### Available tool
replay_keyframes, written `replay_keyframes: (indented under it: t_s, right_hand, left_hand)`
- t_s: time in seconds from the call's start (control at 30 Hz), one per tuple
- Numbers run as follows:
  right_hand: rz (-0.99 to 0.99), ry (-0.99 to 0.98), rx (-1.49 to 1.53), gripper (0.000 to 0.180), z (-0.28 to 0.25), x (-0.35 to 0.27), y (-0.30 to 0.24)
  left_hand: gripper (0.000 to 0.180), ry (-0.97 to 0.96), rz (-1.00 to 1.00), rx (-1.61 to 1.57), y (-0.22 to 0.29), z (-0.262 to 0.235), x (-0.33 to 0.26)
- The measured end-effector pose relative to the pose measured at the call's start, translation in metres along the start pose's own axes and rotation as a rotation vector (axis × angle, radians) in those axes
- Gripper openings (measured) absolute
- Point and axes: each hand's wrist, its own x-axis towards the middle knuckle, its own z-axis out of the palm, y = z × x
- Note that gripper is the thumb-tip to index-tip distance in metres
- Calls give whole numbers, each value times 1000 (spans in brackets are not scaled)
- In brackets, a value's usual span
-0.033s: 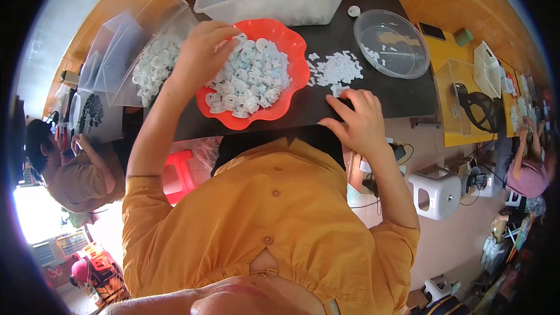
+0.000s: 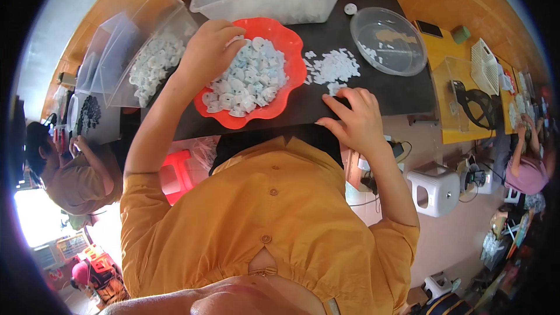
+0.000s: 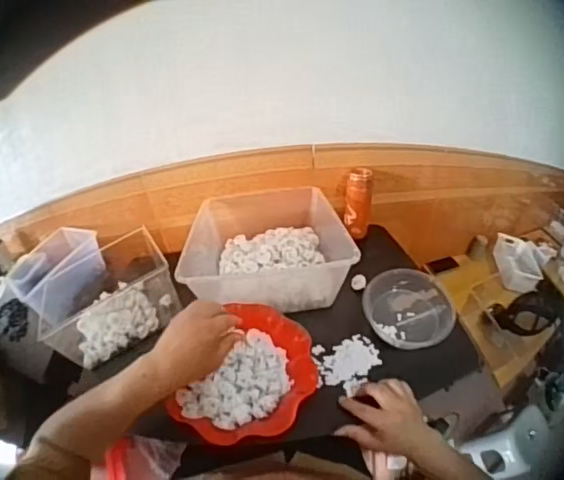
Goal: The person assembles plastic components by inserting small plastic pins into plastic bases by hand and places the assembled parts into a transparent plastic container.
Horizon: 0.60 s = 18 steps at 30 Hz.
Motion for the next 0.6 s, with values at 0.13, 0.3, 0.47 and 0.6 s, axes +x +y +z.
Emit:
replay_keyframes:
  t_s: [0.13,0.3,0.47,0.6]
  right_hand:
    - [-114,-5,55,45,-1,-3,3]
    - [-31,48,102,44,5,-8,-1]
    - [-175,92,115,29,18,-18,4]
    - [-187,124,252,18,16,-16,-1]
  left_hand:
    - [17,-172,-44,138,-8,36,21]
    - [15,-156,38,0,-6,47,22]
    - [13,-231,-284,-408,22,17,16]
    - [11,-244,-548,-1052,21,1,4]
